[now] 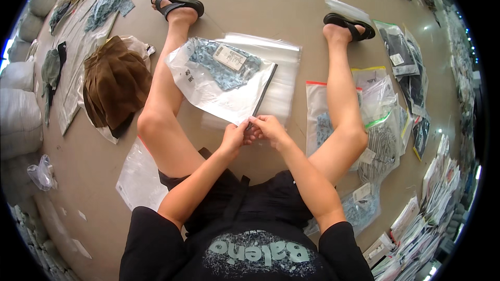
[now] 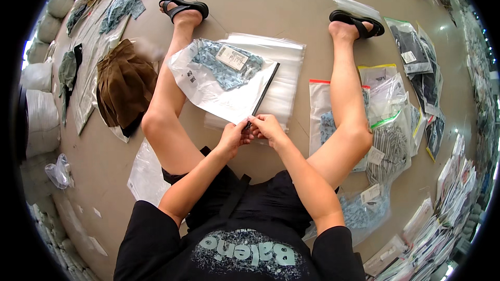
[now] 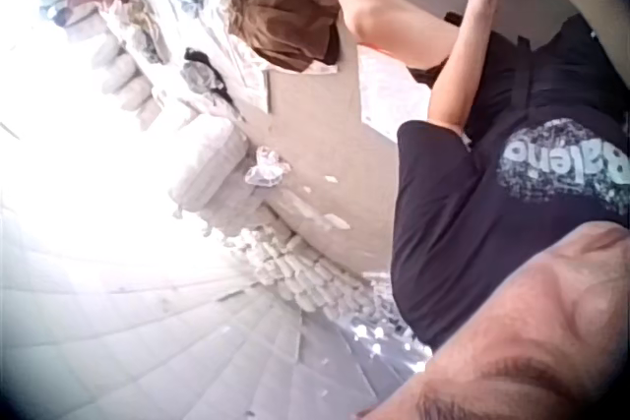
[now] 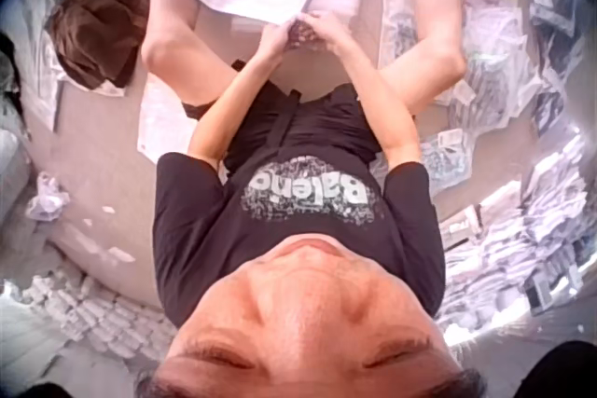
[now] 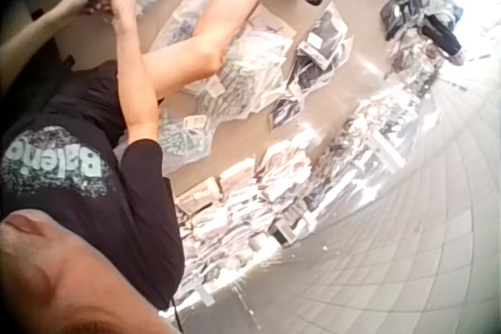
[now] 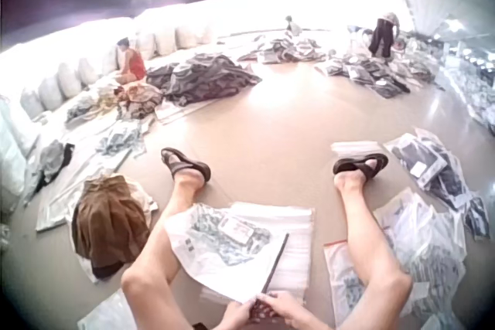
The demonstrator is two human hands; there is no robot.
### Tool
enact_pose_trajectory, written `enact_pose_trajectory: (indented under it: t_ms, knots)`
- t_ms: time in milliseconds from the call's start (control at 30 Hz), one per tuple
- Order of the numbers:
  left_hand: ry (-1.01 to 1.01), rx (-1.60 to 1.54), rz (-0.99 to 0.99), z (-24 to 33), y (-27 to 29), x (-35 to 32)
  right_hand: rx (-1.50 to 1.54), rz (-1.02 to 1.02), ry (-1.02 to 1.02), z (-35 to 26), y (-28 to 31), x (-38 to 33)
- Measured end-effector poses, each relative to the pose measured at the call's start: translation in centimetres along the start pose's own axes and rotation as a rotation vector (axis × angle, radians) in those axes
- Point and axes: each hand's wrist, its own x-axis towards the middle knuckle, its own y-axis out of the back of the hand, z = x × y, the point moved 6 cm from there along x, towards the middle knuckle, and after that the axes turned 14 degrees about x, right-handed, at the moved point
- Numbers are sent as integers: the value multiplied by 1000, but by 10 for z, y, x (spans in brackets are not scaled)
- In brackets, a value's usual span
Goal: The person sits on the floor and packs folded clothes into clear plastic zip-lock bags. They repeatedly pick up garments, place them into bags, and seal the bags, stacking the finished packages to the side.
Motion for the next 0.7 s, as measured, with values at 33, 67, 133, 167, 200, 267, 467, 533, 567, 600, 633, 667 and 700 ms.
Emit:
enact_pose_trajectory:
  t_ms: [33, 67, 133, 167, 200, 267, 467, 533, 567, 600, 633, 667, 700]
  knots:
    - [-22, 47, -7, -6, 2, -1, -10, 8, -12, 4, -2, -5]
    - [-52, 92, -13, -10, 5, 2, -24, 14, -19, 2, -6, -10]
    - [-135, 145, 9, -9, 1, -2, -50, 12, -20, -3, -13, -22]
    - [-129, 120, 20, -9, 1, -1, -30, 8, 7, -3, -14, -23]
    - [-122, 95, 31, -10, 2, 0, -10, 2, 34, -3, -17, -22]
    - [-107, 77, 21, -11, -2, -1, 9, 22, 119, 1, -14, -13]
    - [-44, 378, -138, -10, 14, -51, -291, 315, 377, -61, 77, 49]
    - [-66, 612, -141, -28, 30, -49, -248, 353, 398, -80, 105, 56]
    - [-75, 723, -137, -33, 37, -48, -213, 352, 375, -88, 109, 54]
    - [-154, 928, -107, -32, 42, -45, -179, 351, 351, -91, 111, 50]
    - [-230, 1158, -100, -21, 36, -52, -166, 367, 340, -91, 112, 43]
    - [-307, 1387, -86, -2, 27, -69, -153, 376, 329, -88, 111, 35]
    - [-383, 1616, -69, 11, 20, -82, -139, 384, 317, -88, 108, 29]
